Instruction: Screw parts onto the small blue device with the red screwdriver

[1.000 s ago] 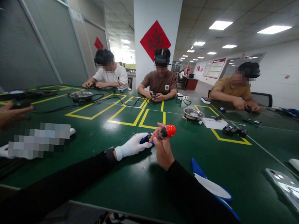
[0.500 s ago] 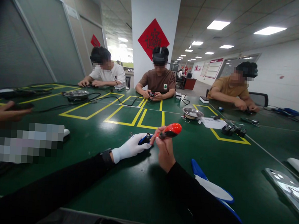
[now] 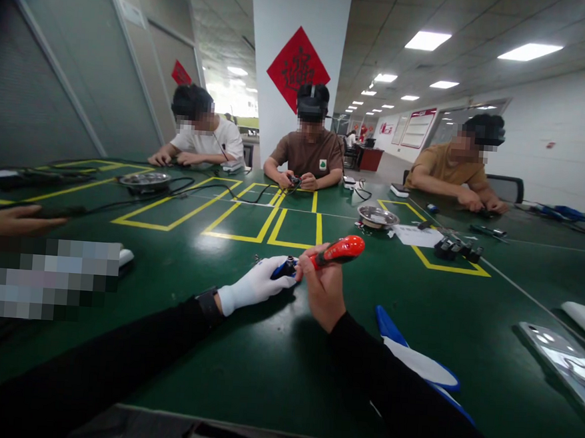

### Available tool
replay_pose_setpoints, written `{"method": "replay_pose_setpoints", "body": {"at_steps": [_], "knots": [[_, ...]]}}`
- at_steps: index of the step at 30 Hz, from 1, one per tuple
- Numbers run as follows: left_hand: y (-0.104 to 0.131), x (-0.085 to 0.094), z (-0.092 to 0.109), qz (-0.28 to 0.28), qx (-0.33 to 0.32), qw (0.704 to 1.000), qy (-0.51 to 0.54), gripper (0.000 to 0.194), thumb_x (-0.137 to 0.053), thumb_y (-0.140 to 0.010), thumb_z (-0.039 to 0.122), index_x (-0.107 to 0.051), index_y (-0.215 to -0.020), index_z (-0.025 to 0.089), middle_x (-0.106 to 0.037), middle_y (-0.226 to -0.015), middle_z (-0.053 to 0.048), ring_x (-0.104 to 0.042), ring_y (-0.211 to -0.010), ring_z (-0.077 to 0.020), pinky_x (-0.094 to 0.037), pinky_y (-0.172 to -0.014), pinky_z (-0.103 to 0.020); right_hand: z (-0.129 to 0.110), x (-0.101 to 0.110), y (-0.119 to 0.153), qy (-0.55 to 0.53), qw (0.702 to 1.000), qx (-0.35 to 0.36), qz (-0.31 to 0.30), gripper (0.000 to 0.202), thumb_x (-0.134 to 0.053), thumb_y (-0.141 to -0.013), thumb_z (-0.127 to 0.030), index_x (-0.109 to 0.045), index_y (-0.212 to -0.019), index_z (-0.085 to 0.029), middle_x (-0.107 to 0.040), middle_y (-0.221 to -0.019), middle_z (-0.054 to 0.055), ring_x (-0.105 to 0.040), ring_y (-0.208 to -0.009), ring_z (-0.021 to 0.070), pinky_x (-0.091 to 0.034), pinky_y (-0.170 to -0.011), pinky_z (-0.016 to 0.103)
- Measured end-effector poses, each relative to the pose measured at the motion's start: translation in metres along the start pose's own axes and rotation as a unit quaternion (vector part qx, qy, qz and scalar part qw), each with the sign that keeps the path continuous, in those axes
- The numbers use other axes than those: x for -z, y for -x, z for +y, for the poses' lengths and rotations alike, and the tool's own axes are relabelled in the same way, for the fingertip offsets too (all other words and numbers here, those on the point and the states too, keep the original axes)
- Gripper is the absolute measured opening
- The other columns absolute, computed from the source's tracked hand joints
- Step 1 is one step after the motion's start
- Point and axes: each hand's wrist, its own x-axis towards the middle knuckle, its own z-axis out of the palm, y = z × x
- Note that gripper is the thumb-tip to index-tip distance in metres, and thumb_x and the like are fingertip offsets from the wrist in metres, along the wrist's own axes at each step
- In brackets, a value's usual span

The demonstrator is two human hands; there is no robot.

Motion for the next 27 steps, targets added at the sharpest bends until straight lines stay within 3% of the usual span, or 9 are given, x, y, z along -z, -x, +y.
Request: {"method": "replay_pose_setpoints", "body": {"at_steps": [4,7,12,16,20,23,27], "knots": [[-0.0001,0.0,-0.0017,-0.001,-0.002,1.0,-0.008,0.026,-0.055,-0.081,0.037,-0.06,-0.099,0.018,-0.064,-0.096,-0.004,-0.058,-0.083,-0.0186,-0.045,-0.075,-0.028,0.0007,-0.0024,0.002,-0.043,0.999,-0.003,-0.003,0.032,-0.051,-0.086,-0.025,-0.042,-0.116,-0.028,-0.05,-0.081,-0.004,-0.053,-0.057,0.0105,-0.048,-0.067,0.032],[-0.0001,0.0007,-0.0005,-0.001,-0.003,1.0,-0.018,0.023,-0.056,-0.08,0.035,-0.06,-0.096,0.018,-0.064,-0.093,-0.003,-0.058,-0.081,-0.0179,-0.044,-0.074,-0.027,-0.0027,-0.0014,0.0032,-0.016,0.999,0.008,-0.03,0.038,-0.049,-0.086,-0.028,-0.041,-0.123,-0.026,-0.054,-0.096,0.001,-0.057,-0.064,0.0122,-0.048,-0.075,0.036],[-0.0002,0.0011,-0.0002,-0.001,0.004,1.0,-0.023,0.023,-0.056,-0.08,0.035,-0.059,-0.094,0.018,-0.063,-0.09,-0.003,-0.057,-0.079,-0.0175,-0.044,-0.073,-0.027,-0.008,-0.0005,0.0053,0.054,0.997,0.03,-0.037,0.019,-0.051,-0.088,-0.024,-0.049,-0.106,-0.024,-0.061,-0.101,0.005,-0.061,-0.076,0.016,-0.044,-0.089,0.042],[-0.0006,0.0004,-0.0018,-0.004,0.006,1.0,-0.009,0.023,-0.056,-0.079,0.036,-0.059,-0.092,0.017,-0.063,-0.088,-0.002,-0.058,-0.08,-0.0175,-0.044,-0.072,-0.027,-0.0063,-0.0021,0.0048,0.029,0.999,0.024,-0.029,0.011,-0.053,-0.087,-0.02,-0.045,-0.094,-0.025,-0.061,-0.088,0.001,-0.058,-0.066,0.0134,-0.048,-0.079,0.038],[-0.0002,0.0007,-0.0002,-0.03,0.032,0.999,0.02,0.027,-0.054,-0.08,0.038,-0.059,-0.096,0.017,-0.063,-0.083,-0.001,-0.057,-0.068,-0.0149,-0.044,-0.065,-0.026,-0.0006,-0.0022,0.0024,-0.024,1.0,0.018,-0.007,0.02,-0.053,-0.087,-0.021,-0.044,-0.104,-0.026,-0.051,-0.078,-0.004,-0.052,-0.056,0.0102,-0.048,-0.064,0.03],[0.0003,0.0014,0.0012,-0.013,0.021,1.0,0.013,0.028,-0.055,-0.08,0.038,-0.06,-0.098,0.018,-0.063,-0.088,-0.001,-0.058,-0.072,-0.0155,-0.045,-0.068,-0.026,0.0013,-0.0008,0.0014,-0.039,0.999,0.026,0.0,0.031,-0.048,-0.089,-0.024,-0.04,-0.119,-0.027,-0.051,-0.087,-0.002,-0.054,-0.061,0.0107,-0.049,-0.07,0.033],[-0.0002,0.0012,-0.0007,-0.003,0.017,1.0,-0.003,0.026,-0.057,-0.079,0.039,-0.06,-0.093,0.018,-0.063,-0.082,0.0,-0.058,-0.073,-0.0159,-0.044,-0.068,-0.027,-0.0037,-0.0002,0.0018,0.01,0.999,0.037,-0.003,0.029,-0.05,-0.088,-0.024,-0.044,-0.116,-0.024,-0.054,-0.11,0.004,-0.059,-0.07,0.0118,-0.048,-0.08,0.037]]}}
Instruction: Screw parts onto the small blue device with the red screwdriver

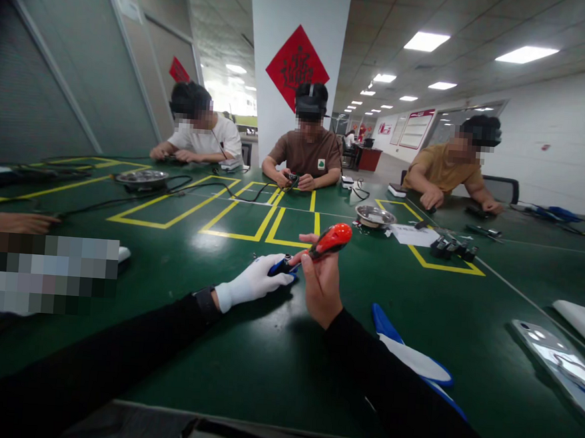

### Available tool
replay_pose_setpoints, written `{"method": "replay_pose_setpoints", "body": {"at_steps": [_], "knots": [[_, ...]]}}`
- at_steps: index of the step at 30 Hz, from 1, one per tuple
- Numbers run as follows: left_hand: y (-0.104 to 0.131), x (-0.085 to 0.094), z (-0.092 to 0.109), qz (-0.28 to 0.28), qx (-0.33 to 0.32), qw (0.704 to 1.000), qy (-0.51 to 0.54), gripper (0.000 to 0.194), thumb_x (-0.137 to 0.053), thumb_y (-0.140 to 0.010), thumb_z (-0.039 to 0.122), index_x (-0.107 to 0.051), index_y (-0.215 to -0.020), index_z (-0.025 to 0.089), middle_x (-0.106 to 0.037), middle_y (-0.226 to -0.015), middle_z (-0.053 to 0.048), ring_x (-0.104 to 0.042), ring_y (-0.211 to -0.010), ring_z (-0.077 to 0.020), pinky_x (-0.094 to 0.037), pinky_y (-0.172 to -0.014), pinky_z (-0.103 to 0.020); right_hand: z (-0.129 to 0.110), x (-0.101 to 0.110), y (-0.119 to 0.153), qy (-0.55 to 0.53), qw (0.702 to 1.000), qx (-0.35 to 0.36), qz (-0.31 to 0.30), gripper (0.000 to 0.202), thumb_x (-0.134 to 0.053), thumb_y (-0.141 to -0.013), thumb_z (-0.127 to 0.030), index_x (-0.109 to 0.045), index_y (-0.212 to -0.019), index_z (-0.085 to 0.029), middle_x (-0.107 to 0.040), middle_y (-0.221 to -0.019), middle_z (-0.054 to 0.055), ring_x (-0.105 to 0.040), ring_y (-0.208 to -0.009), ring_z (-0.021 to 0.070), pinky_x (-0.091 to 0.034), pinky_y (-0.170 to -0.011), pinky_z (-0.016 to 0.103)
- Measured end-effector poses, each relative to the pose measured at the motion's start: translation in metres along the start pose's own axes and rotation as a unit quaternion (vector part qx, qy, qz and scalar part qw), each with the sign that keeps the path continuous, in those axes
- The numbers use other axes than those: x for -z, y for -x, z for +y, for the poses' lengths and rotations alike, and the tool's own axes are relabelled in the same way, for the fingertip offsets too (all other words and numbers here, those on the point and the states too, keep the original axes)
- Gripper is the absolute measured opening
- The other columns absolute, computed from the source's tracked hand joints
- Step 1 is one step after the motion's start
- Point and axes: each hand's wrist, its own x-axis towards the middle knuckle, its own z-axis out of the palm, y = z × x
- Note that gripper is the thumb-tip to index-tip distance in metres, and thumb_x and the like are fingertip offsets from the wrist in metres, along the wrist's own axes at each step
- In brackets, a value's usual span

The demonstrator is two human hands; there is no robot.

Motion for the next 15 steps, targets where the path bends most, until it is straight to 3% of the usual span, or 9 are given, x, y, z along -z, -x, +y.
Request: {"method": "replay_pose_setpoints", "body": {"at_steps": [2,6,11,15], "knots": [[-0.001,-0.001,-0.002,-0.008,0.003,1.0,0.004,0.027,-0.056,-0.079,0.04,-0.06,-0.094,0.018,-0.063,-0.08,0.0,-0.058,-0.072,-0.016,-0.044,-0.068,-0.027,-0.003,-0.001,0.001,0.026,1.0,-0.004,-0.004,0.021,-0.053,-0.087,-0.023,-0.05,-0.108,-0.022,-0.057,-0.105,0.005,-0.059,-0.07,0.0123,-0.048,-0.079,0.036],[-0.001,-0.004,-0.006,0.008,-0.001,1.0,-0.009,0.029,-0.057,-0.079,0.038,-0.06,-0.098,0.018,-0.065,-0.087,-0.002,-0.06,-0.077,-0.0175,-0.045,-0.073,-0.028,-0.002,-0.003,0.004,0.061,0.998,-0.005,-0.001,0.005,-0.054,-0.087,-0.025,-0.053,-0.086,-0.021,-0.056,-0.076,0.0,-0.057,-0.07,0.015,-0.048,-0.074,0.034],[-0.001,-0.006,-0.009,0.021,0.016,1.0,-0.017,0.039,-0.064,-0.074,0.038,-0.059,-0.106,0.017,-0.066,-0.092,-0.004,-0.061,-0.075,-0.0178,-0.047,-0.073,-0.029,0.001,0.001,0.004,0.116,0.993,0.027,0.013,0.007,-0.05,-0.088,-0.028,-0.05,-0.091,-0.022,-0.053,-0.081,0.001,-0.055,-0.074,0.0156,-0.045,-0.073,0.033],[-0.001,-0.006,-0.011,0.022,0.002,0.999,-0.027,0.035,-0.063,-0.074,0.037,-0.06,-0.104,0.017,-0.065,-0.091,-0.004,-0.061,-0.08,-0.0192,-0.048,-0.074,-0.029,0.001,0.01,0.0,0.232,0.971,0.041,-0.042,0.009,-0.051,-0.087,-0.028,-0.055,-0.087,-0.02,-0.056,-0.083,0.003,-0.056,-0.075,0.0171,-0.044,-0.073,0.033]]}}
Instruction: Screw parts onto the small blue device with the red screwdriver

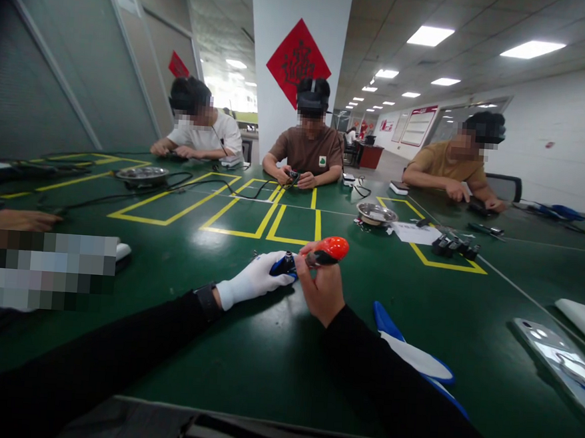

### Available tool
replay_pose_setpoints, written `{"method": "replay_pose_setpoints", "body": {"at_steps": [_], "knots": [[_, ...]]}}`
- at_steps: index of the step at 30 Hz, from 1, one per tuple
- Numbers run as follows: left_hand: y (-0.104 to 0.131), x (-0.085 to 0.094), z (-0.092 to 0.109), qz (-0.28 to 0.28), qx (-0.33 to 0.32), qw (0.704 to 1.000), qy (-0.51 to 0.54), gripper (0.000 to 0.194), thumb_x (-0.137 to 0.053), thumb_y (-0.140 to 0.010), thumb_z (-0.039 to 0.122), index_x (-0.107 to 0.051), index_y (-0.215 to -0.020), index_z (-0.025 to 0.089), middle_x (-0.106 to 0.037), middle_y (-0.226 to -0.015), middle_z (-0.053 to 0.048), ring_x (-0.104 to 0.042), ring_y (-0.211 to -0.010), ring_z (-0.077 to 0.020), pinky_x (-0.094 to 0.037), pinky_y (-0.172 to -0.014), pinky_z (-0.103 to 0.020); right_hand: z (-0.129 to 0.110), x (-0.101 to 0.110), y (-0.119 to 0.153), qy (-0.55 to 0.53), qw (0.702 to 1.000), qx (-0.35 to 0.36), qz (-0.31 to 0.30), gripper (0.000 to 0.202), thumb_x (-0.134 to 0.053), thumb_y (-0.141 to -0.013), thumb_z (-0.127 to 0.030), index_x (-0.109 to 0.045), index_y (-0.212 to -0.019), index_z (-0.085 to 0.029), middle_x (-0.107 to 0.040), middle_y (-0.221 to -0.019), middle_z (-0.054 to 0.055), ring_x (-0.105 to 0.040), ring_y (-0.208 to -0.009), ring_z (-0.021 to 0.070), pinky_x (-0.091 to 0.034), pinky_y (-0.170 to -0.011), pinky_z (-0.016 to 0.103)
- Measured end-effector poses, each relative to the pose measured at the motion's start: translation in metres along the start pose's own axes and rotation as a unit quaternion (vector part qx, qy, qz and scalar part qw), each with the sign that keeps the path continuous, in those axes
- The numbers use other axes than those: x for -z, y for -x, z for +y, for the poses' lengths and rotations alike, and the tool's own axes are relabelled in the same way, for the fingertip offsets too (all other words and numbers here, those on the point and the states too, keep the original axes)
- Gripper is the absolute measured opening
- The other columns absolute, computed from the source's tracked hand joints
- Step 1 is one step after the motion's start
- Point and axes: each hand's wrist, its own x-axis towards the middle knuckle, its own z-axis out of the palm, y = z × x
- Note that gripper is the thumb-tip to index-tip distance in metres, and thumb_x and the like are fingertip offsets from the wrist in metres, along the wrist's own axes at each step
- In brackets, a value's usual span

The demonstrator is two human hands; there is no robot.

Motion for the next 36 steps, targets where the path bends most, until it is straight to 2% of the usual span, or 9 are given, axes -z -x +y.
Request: {"method": "replay_pose_setpoints", "body": {"at_steps": [2,4,13,23,27,36], "knots": [[0.0,0.0,-0.001,0.003,-0.013,1.0,-0.002,0.033,-0.063,-0.075,0.036,-0.06,-0.102,0.017,-0.065,-0.093,-0.004,-0.061,-0.084,-0.0199,-0.047,-0.076,-0.029,0.002,0.002,0.0,0.017,0.999,-0.007,-0.043,0.012,-0.051,-0.087,-0.029,-0.057,-0.083,-0.019,-0.058,-0.078,0.002,-0.056,-0.069,0.016,-0.045,-0.07,0.033],[-0.001,0.001,-0.001,0.003,-0.023,1.0,-0.002,0.032,-0.063,-0.075,0.036,-0.06,-0.101,0.018,-0.065,-0.096,-0.004,-0.06,-0.087,-0.0201,-0.047,-0.078,-0.03,0.004,0.003,0.002,0.004,0.998,-0.015,-0.054,0.016,-0.049,-0.089,-0.029,-0.058,-0.081,-0.018,-0.058,-0.077,0.002,-0.057,-0.063,0.0143,-0.046,-0.068,0.032],[0.001,0.004,0.008,-0.01,-0.01,1.0,0.006,0.031,-0.062,-0.075,0.033,-0.06,-0.103,0.018,-0.065,-0.1,-0.004,-0.061,-0.091,-0.0205,-0.047,-0.082,-0.031,0.006,0.0,0.006,-0.029,0.999,-0.008,-0.023,0.017,-0.05,-0.089,-0.029,-0.059,-0.08,-0.018,-0.06,-0.081,0.003,-0.06,-0.062,0.0131,-0.049,-0.069,0.032],[0.001,0.004,0.005,-0.006,-0.012,1.0,0.003,0.037,-0.062,-0.075,0.037,-0.06,-0.106,0.017,-0.065,-0.102,-0.005,-0.061,-0.09,-0.0201,-0.046,-0.083,-0.031,0.008,0.001,0.006,-0.033,0.999,-0.015,-0.013,0.02,-0.049,-0.09,-0.03,-0.061,-0.08,-0.017,-0.06,-0.078,0.002,-0.06,-0.062,0.0131,-0.049,-0.067,0.032],[0.001,0.003,0.003,-0.012,-0.001,1.0,0.02,0.038,-0.062,-0.075,0.042,-0.06,-0.104,0.017,-0.067,-0.093,-0.004,-0.062,-0.081,-0.0186,-0.047,-0.078,-0.03,0.009,0.002,0.006,-0.028,0.999,-0.011,-0.012,0.024,-0.049,-0.09,-0.031,-0.063,-0.077,-0.017,-0.06,-0.08,0.003,-0.06,-0.063,0.0131,-0.049,-0.067,0.032],[0.001,0.008,0.011,-0.024,-0.001,0.999,0.036,0.025,-0.057,-0.078,0.039,-0.063,-0.083,0.016,-0.065,-0.074,0.0,-0.059,-0.071,-0.0155,-0.044,-0.067,-0.025,0.008,-0.001,0.006,-0.06,0.998,-0.03,0.008,0.02,-0.049,-0.089,-0.032,-0.059,-0.08,-0.019,-0.062,-0.078,0.003,-0.058,-0.062,0.014,-0.049,-0.064,0.032]]}}
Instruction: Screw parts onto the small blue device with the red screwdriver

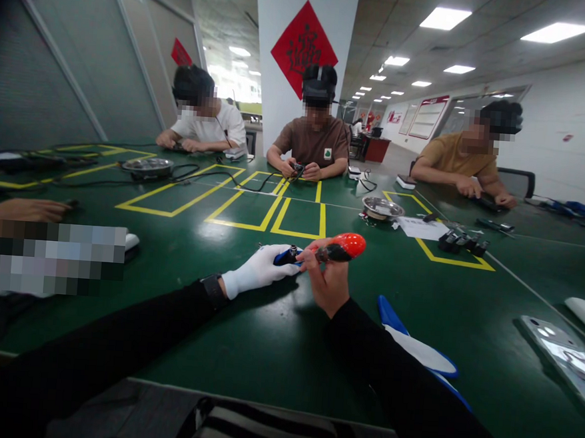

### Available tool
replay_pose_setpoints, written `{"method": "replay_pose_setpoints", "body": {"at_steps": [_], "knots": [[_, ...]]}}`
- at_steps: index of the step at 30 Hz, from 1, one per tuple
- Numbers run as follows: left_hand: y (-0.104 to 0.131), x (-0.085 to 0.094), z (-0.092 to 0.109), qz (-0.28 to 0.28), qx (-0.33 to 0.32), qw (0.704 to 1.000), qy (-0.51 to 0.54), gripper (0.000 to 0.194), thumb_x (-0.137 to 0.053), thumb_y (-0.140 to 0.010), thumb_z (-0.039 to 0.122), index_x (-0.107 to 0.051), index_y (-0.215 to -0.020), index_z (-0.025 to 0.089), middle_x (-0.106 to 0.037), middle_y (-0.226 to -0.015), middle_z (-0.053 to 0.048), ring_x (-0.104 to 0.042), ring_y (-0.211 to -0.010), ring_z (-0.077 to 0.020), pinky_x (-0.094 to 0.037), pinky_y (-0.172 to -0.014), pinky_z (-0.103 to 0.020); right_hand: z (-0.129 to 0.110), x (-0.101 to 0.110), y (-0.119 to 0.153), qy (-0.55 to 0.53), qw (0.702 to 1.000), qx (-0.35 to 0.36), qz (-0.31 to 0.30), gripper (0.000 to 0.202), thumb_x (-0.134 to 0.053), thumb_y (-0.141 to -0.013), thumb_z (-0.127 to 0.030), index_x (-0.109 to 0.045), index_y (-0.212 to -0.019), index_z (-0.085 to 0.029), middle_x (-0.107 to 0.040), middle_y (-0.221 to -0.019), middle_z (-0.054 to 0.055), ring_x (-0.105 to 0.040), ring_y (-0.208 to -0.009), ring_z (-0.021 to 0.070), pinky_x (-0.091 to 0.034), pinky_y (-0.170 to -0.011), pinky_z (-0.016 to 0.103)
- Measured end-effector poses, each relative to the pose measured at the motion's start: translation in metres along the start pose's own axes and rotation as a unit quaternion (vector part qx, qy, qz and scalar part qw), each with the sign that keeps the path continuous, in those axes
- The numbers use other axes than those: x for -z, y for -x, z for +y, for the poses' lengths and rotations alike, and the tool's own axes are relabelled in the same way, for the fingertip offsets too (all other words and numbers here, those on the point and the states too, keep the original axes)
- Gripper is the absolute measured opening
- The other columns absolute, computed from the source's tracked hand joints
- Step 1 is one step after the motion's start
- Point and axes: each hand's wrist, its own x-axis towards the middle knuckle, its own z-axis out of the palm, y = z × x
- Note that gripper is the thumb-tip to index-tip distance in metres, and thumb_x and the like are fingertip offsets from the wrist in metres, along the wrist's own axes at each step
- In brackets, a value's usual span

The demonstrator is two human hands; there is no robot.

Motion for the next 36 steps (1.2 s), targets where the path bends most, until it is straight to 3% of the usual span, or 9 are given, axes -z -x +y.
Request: {"method": "replay_pose_setpoints", "body": {"at_steps": [4,7,13,19,23,26,29,32,36], "knots": [[0.0,-0.001,-0.001,-0.02,0.024,0.998,0.046,0.026,-0.058,-0.077,0.04,-0.061,-0.081,0.015,-0.06,-0.064,0.003,-0.054,-0.057,-0.012,-0.041,-0.057,-0.023,-0.006,-0.002,-0.005,0.001,1.0,0.003,0.028,0.017,-0.049,-0.089,-0.032,-0.06,-0.082,-0.019,-0.063,-0.087,0.005,-0.061,-0.082,0.0184,-0.049,-0.076,0.036],[0.0,-0.002,0.001,-0.017,0.029,0.997,0.066,0.024,-0.058,-0.076,0.038,-0.061,-0.082,0.015,-0.059,-0.064,0.003,-0.052,-0.054,-0.0109,-0.04,-0.055,-0.022,-0.015,-0.006,-0.008,-0.078,0.996,-0.012,0.049,0.013,-0.05,-0.089,-0.03,-0.055,-0.097,-0.021,-0.063,-0.102,0.006,-0.062,-0.089,0.0181,-0.049,-0.081,0.037],[0.003,-0.002,0.008,0.001,0.027,0.999,0.039,0.025,-0.056,-0.077,0.038,-0.063,-0.085,0.015,-0.061,-0.068,0.001,-0.055,-0.059,-0.0125,-0.042,-0.057,-0.023,-0.02,-0.014,-0.005,-0.173,0.983,-0.044,0.054,0.022,-0.054,-0.087,-0.028,-0.046,-0.107,-0.024,-0.053,-0.064,-0.006,-0.058,-0.059,0.0128,-0.05,-0.07,0.033],[0.004,-0.001,0.01,0.011,0.033,0.999,0.002,0.024,-0.057,-0.077,0.039,-0.063,-0.081,0.016,-0.062,-0.066,0.001,-0.055,-0.063,-0.0145,-0.042,-0.06,-0.024,-0.018,-0.01,-0.006,-0.216,0.976,-0.028,0.016,0.033,-0.046,-0.089,-0.037,-0.045,-0.119,-0.024,-0.057,-0.088,0.001,-0.062,-0.078,0.0166,-0.05,-0.082,0.04],[0.004,-0.002,0.009,0.014,0.034,0.999,0.003,0.026,-0.056,-0.077,0.04,-0.063,-0.081,0.015,-0.062,-0.067,0.001,-0.054,-0.062,-0.0143,-0.042,-0.061,-0.024,-0.021,-0.004,-0.01,-0.162,0.986,-0.033,0.012,0.017,-0.059,-0.083,-0.029,-0.055,-0.098,-0.021,-0.058,-0.107,0.007,-0.062,-0.088,0.0178,-0.05,-0.083,0.037],[0.005,-0.002,0.008,0.019,0.013,1.0,0.008,0.025,-0.056,-0.077,0.039,-0.064,-0.084,0.016,-0.064,-0.073,0.0,-0.056,-0.066,-0.0146,-0.043,-0.063,-0.024,-0.017,-0.004,-0.012,-0.179,0.983,-0.03,0.014,0.01,-0.058,-0.084,-0.028,-0.051,-0.086,-0.022,-0.06,-0.085,0.001,-0.061,-0.067,0.0136,-0.052,-0.071,0.034],[0.005,-0.003,0.006,0.016,0.004,1.0,0.013,0.025,-0.057,-0.077,0.039,-0.065,-0.085,0.016,-0.064,-0.073,0.0,-0.056,-0.066,-0.0145,-0.043,-0.064,-0.024,-0.01,-0.007,-0.012,-0.212,0.976,-0.036,0.032,0.011,-0.051,-0.088,-0.032,-0.044,-0.087,-0.024,-0.049,-0.066,-0.006,-0.053,-0.05,0.0096,-0.051,-0.063,0.031],[0.005,-0.004,0.005,0.011,0.013,1.0,0.013,0.028,-0.056,-0.078,0.04,-0.065,-0.088,0.016,-0.064,-0.071,0.001,-0.056,-0.063,-0.0141,-0.043,-0.063,-0.025,-0.004,-0.008,-0.011,-0.224,0.972,-0.044,0.046,0.015,-0.04,-0.091,-0.036,-0.043,-0.102,-0.026,-0.047,-0.074,-0.005,-0.053,-0.053,0.0099,-0.052,-0.065,0.032],[0.006,-0.003,0.006,0.013,0.012,1.0,0.019,0.028,-0.056,-0.078,0.04,-0.064,-0.09,0.016,-0.064,-0.072,0.001,-0.057,-0.064,-0.0142,-0.044,-0.064,-0.025,-0.005,-0.007,-0.008,-0.186,0.981,-0.03,0.037,0.028,-0.037,-0.091,-0.032,-0.041,-0.117,-0.025,-0.054,-0.104,0.003,-0.059,-0.064,0.0116,-0.052,-0.071,0.035]]}}
